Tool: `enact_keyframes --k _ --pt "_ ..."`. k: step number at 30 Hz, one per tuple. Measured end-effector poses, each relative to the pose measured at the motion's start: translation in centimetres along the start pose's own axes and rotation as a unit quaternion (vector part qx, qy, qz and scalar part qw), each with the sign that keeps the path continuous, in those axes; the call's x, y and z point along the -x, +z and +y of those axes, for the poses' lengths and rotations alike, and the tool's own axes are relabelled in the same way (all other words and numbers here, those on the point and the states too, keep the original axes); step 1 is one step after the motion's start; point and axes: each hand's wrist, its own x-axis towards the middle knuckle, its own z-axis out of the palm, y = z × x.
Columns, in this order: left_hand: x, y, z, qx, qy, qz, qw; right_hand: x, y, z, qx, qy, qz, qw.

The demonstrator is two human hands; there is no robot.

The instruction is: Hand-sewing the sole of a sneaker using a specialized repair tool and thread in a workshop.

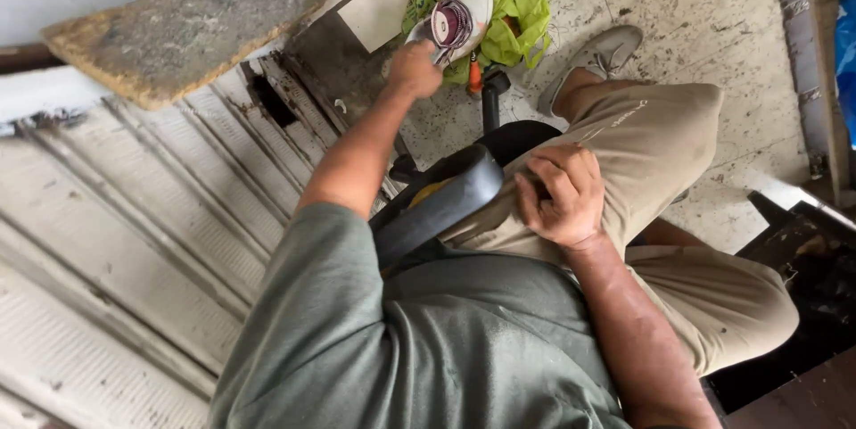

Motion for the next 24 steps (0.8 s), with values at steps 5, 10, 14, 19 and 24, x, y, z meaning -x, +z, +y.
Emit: enact_keyframes --k 5,10,14,19,24 --pt "-3.2 1.8 1.5 0.012 -0.065 -0.036 0.997 -2.6 1.0 0.2 -0.008 0.019 0.0 1.0" --pt "-4.7 4.9 0.9 -0.006 -0.117 -0.038 0.992 -3.9 1.5 0.8 -0.006 0.021 0.0 1.0" --pt "-3.0 3.9 0.2 -0.057 -0.03 0.069 0.996 -4.2 1.5 0.8 -0.012 0.032 -0.007 0.999" --pt "0.7 -4.7 1.8 0.086 -0.096 0.041 0.991 -4.0 1.6 0.2 -0.019 0.041 -0.008 0.999" --pt "5.5 -11.9 2.9 0.269 0.025 0.187 0.945 -3.8 0.1 -1.4 -0.042 0.074 0.013 0.996"
